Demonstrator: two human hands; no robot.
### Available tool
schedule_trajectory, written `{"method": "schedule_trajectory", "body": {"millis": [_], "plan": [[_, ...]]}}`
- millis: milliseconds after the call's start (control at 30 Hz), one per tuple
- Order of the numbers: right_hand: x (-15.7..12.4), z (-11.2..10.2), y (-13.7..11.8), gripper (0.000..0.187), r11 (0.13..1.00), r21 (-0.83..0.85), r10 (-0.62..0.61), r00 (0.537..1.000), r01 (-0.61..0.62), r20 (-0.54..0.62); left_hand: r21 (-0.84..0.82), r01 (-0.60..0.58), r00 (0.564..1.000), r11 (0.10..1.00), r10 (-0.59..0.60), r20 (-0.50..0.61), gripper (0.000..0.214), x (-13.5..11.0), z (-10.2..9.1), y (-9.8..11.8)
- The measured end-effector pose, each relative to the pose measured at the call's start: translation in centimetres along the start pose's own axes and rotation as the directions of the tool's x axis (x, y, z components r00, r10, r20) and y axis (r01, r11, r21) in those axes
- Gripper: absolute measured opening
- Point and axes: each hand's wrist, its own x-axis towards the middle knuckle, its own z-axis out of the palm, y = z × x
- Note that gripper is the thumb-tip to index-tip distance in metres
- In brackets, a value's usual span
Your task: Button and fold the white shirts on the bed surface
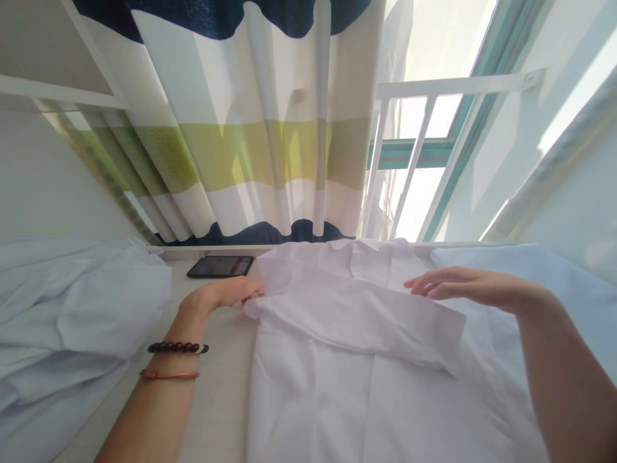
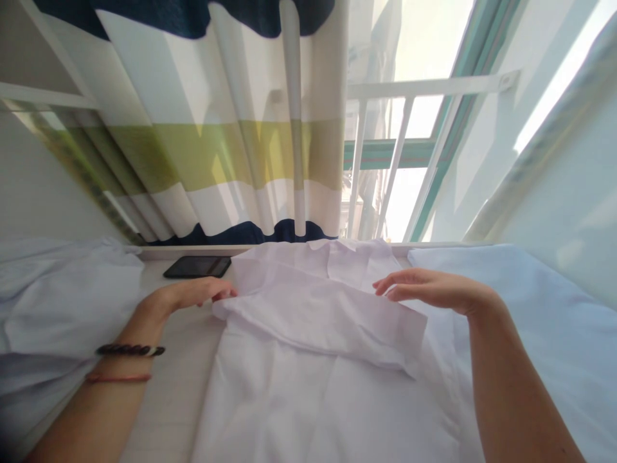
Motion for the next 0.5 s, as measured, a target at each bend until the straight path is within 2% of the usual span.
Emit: {"method": "schedule_trajectory", "body": {"millis": [67, 100, 167, 233, 300, 400, 500], "plan": [[0.6, 0.7, -0.2, 0.036, 0.995, -0.077, 0.060, 0.998, -0.061, -0.022, 0.057, -0.001, 0.996, 0.998, -0.004, 0.087, 0.026, 0.2, 0.4, 0.4], [1.1, 1.1, -0.4, 0.037, 0.990, -0.115, 0.084, 0.996, -0.086, -0.020, 0.087, -0.016, 0.996, 0.996, 0.008, 0.093, 0.028, 0.3, 0.7, 0.6], [2.3, 2.1, -0.5, 0.037, 0.981, -0.163, 0.101, 0.995, -0.101, -0.008, 0.126, -0.060, 0.998, 0.990, 0.057, 0.025, 0.034, 0.5, 1.7, 1.2], [3.6, 3.1, -0.6, 0.036, 0.978, -0.180, 0.102, 0.995, -0.104, -0.024, 0.155, -0.111, 0.990, 0.982, 0.124, -0.070, 0.050, 0.8, 3.0, 1.9], [4.7, 4.0, -0.6, 0.042, 0.969, -0.214, 0.112, 0.992, -0.121, -0.053, 0.215, -0.141, 0.980, 0.966, 0.167, -0.109, 0.061, 1.2, 4.4, 2.5], [5.2, 4.7, -1.0, 0.047, 0.945, -0.301, 0.110, 0.992, -0.124, -0.062, 0.307, -0.092, 0.991, 0.947, 0.119, -0.068, 0.065, 2.1, 5.9, 2.6], [4.5, 4.6, -2.0, 0.037, 0.958, -0.284, 0.049, 0.999, -0.050, -0.011, 0.330, -0.025, 0.997, 0.944, 0.048, -0.062, 0.065, 3.0, 6.6, 1.8]]}}
